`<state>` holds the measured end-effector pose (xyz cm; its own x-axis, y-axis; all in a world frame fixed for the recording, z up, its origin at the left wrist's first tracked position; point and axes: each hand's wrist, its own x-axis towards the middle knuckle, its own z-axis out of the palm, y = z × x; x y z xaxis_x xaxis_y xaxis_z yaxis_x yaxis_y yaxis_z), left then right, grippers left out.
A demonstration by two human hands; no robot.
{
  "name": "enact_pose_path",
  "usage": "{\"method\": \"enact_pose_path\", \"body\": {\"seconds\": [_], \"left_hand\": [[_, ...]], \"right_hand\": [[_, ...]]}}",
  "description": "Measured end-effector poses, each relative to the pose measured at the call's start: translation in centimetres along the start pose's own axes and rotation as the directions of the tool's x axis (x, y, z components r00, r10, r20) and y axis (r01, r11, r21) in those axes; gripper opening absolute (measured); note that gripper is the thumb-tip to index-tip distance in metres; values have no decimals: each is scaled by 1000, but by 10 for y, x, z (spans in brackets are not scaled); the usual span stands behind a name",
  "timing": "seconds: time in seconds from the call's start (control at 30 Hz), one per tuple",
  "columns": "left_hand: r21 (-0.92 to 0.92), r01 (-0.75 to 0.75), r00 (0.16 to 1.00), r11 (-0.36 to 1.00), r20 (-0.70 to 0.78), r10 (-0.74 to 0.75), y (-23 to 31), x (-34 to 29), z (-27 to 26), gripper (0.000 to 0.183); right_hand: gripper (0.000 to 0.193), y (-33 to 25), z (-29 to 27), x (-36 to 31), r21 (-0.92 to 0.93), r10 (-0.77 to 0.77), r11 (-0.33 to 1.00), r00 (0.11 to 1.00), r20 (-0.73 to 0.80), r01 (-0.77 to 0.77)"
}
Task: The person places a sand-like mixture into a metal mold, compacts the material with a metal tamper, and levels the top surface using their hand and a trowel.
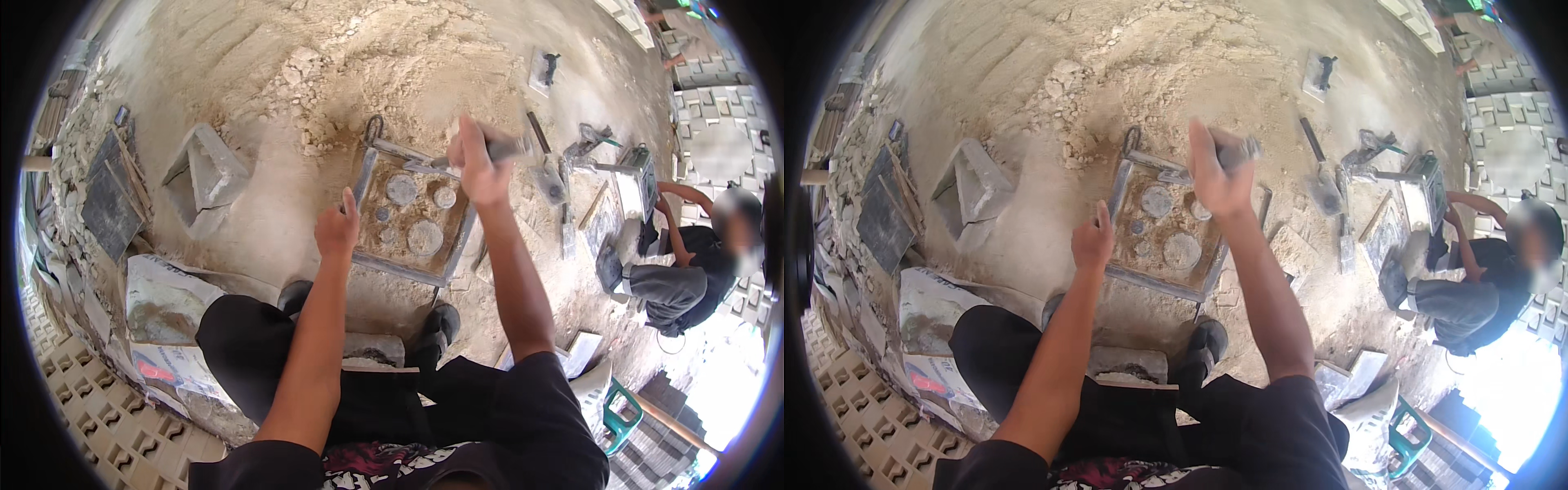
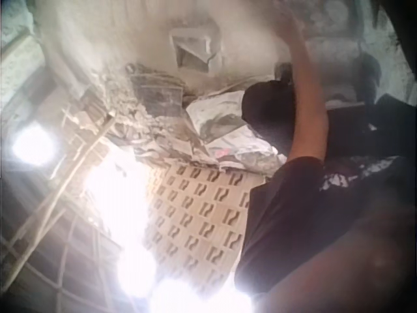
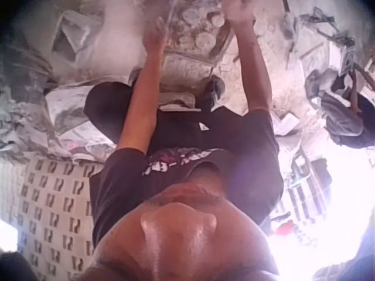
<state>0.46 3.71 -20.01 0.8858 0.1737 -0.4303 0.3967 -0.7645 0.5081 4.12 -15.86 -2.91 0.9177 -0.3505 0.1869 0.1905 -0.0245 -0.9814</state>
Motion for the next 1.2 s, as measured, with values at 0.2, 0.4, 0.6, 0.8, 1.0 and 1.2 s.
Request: {"method": "enact_pose_path", "body": {"seconds": [0.2,0.4,0.6,0.8,1.0,1.2], "left_hand": [[15,32,999,999,15,-32,2,-2,-8,77],[-1,13,997,1000,-73,-13,-3,-1,-5,79],[10,48,998,999,-37,-48,2,-4,-12,80],[8,19,998,1000,-56,-19,1,-6,-8,80],[31,11,999,999,-46,-9,7,-9,-9,79],[37,5,998,999,-68,-2,1,-3,-4,78]], "right_hand": [[43,-3,-17,-16,-142,16,990,999,50,-9],[45,-16,-38,-26,-149,7,989,1000,12,-5],[45,-28,-48,-38,-81,-33,996,999,4,34],[46,-20,-65,-33,-94,-17,996,997,-77,10],[47,-11,-70,-41,-229,-60,973,990,-129,29],[50,-17,-52,-40,-158,-71,987,942,-329,19]]}}
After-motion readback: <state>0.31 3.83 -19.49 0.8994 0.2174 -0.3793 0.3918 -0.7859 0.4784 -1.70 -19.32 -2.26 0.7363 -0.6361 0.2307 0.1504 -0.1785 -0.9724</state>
